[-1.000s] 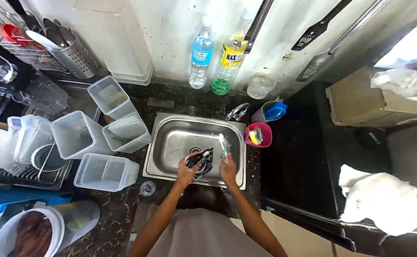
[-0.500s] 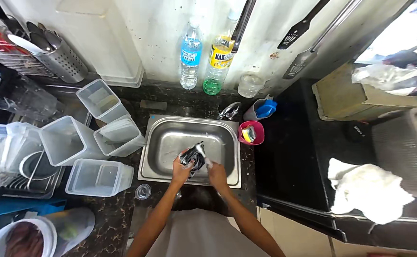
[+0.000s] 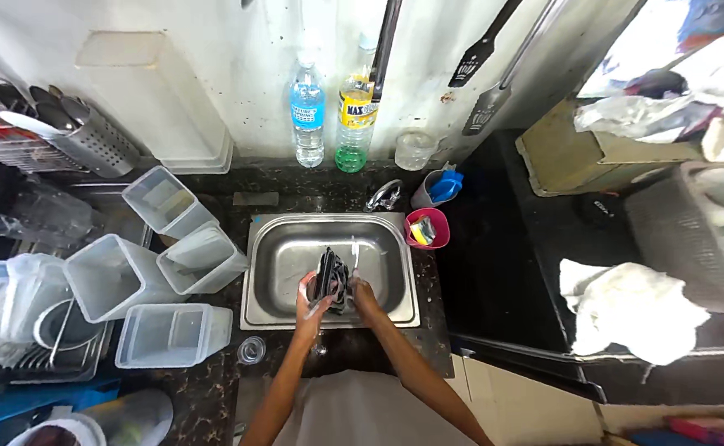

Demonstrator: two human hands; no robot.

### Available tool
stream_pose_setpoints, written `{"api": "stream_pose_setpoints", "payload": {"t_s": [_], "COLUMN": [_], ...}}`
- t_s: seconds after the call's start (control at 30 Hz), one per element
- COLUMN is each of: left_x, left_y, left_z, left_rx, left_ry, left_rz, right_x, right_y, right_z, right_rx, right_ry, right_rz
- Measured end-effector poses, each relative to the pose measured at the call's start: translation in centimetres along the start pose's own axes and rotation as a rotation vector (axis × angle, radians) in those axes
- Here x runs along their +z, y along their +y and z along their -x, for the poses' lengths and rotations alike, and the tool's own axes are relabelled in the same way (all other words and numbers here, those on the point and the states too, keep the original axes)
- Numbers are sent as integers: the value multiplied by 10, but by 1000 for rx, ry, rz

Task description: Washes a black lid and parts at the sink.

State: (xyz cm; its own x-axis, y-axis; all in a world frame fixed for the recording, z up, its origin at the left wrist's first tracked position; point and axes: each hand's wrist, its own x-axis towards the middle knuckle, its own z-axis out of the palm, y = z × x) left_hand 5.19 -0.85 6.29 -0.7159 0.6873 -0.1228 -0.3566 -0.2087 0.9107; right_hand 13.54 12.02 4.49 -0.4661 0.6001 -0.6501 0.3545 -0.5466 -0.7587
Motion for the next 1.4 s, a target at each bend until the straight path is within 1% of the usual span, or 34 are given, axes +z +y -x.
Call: {"api": "stream_pose_setpoints", "payload": {"t_s": [0.07, 0.13, 0.2, 0.23, 0.27, 0.3, 0.33, 0.37, 0.4, 0.43, 0.5, 0.53, 0.6, 0.67, 0.7, 0.73, 0.83, 0.87, 0.9, 0.93, 1.0, 1.03, 1.07, 1.13, 1.17, 1.2, 1.23, 1.27, 1.3, 1.33, 1.4], "left_x": [-6, -9, -6, -4, -3, -3, -4, -5, -5, -4, -1, -1, -3, -6, -7, -8, -9, -9, -10, -11, -10, -7, -2, 5, 6, 6, 5, 3, 3, 5, 8], "left_y": [8, 15, 16, 14, 11, 9, 7, 7, 7, 8, 11, 14, 16, 15, 14, 15, 13, 14, 15, 17, 17, 15, 12, 9, 10, 10, 9, 8, 11, 17, 28], "left_z": [3, 2, 2, 2, 2, 1, -1, -3, -3, -3, -3, -4, -6, -8, -9, -9, -6, -6, -6, -6, 1, 4, 7, 9, 10, 11, 11, 10, 11, 13, 12], "left_rx": [-101, -188, -192, -169, -151, -137, -125, -119, -122, -134, -184, -200, -179, -142, -118, -112, -147, -154, -155, -149, -146, -153, -165, -176, -180, -193, -212, -238, -276, -312, -356], "left_ry": [-69, -105, -48, 3, 55, 100, 133, 152, 153, 155, 168, 171, 158, 133, 106, 84, 110, 118, 110, 83, 12, -7, -6, 5, -7, -34, -79, -128, -164, -163, -122], "left_rz": [23, -3, -139, -202, -242, -248, -231, -216, -210, -214, -248, -268, -284, -247, -251, -255, -232, -226, -228, -235, -249, -234, -209, -108, -59, -35, -17, -12, -23, -49, -142], "right_x": [3, 2, 0, -3, -7, -11, -15, -17, -17, -14, -7, -6, -14, -26, -29, -28, -17, -15, -17, -23, -41, -50, -54, -44, -36, -30, -25, -19, -15, -13, -12], "right_y": [-3, -9, -15, -17, -20, -25, -28, -28, -28, -26, -18, -17, -16, -25, -30, -34, -30, -29, -28, -27, -17, -8, 2, 4, 2, 2, 0, -2, -5, -7, -15], "right_z": [-7, -7, -1, 3, 9, 14, 19, 23, 31, 43, 63, 66, 56, 42, 37, 37, 55, 57, 52, 39, 2, -12, -18, -2, 7, 12, 14, 13, 12, 9, 12], "right_rx": [-185, -447, -659, -711, -702, -640, -561, -496, -444, -431, -525, -546, -542, -477, -437, -426, -502, -506, -483, -424, -236, -156, -84, 117, 214, 260, 246, 178, 88, -19, -278], "right_ry": [19, -28, -52, -17, 47, 105, 127, 93, 0, -117, -323, -380, -347, -204, -151, -135, -279, -299, -269, -203, -72, -41, -27, -67, -107, -131, -119, -79, -49, -32, -26], "right_rz": [79, 168, 352, 487, 634, 755, 835, 863, 885, 923, 986, 1032, 1039, 981, 991, 1003, 1034, 1036, 1010, 958, 827, 732, 571, 150, -14, -90, -85, -8, 97, 198, 334]}}
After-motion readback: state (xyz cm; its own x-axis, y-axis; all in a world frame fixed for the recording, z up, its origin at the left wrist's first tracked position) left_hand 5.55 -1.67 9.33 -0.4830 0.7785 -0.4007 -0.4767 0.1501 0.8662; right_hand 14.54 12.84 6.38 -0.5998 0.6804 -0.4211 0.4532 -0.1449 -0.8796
